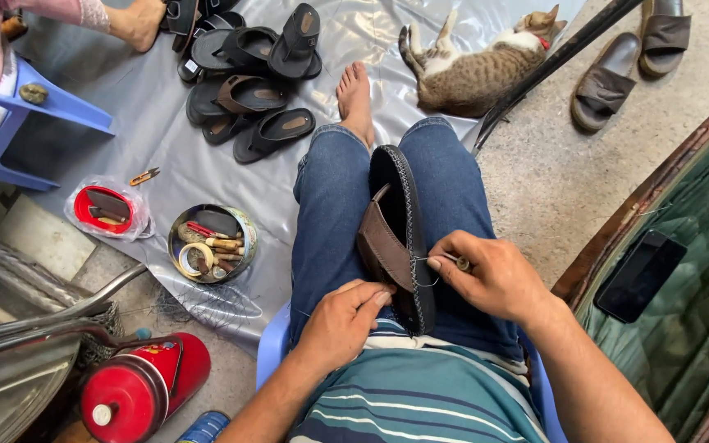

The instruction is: Hand-stitching the leather strap of a sandal for repair.

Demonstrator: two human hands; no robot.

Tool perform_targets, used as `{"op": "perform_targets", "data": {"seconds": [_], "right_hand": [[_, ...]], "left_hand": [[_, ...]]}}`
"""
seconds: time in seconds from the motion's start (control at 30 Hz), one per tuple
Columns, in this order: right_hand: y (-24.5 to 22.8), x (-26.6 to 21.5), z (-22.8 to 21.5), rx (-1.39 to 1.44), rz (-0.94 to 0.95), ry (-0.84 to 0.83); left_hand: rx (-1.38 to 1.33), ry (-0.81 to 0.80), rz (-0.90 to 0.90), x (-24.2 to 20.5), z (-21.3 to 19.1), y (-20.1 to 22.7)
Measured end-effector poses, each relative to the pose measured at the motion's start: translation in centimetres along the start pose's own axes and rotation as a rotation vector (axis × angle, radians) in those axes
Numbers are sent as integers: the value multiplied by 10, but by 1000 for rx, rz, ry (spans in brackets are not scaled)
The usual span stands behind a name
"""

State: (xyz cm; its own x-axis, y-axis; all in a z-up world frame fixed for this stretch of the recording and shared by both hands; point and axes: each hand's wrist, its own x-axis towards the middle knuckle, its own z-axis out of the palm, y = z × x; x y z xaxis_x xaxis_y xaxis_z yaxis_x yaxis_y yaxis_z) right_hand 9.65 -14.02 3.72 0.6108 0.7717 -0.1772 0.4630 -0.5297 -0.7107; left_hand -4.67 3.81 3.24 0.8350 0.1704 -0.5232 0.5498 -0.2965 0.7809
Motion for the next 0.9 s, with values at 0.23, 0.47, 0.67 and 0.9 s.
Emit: {"op": "perform_targets", "data": {"seconds": [0.23,0.47,0.67,0.9], "right_hand": [[-4,8,1,67,210,-20],[-12,7,-3,244,171,98],[-10,6,-1,272,152,125],[-11,5,1,291,143,147]], "left_hand": [[-1157,-113,542,-17,-46,-38],[-1423,-61,94,9,-12,-19],[-617,320,40,32,21,-32],[-448,185,-8,32,22,-10]]}}
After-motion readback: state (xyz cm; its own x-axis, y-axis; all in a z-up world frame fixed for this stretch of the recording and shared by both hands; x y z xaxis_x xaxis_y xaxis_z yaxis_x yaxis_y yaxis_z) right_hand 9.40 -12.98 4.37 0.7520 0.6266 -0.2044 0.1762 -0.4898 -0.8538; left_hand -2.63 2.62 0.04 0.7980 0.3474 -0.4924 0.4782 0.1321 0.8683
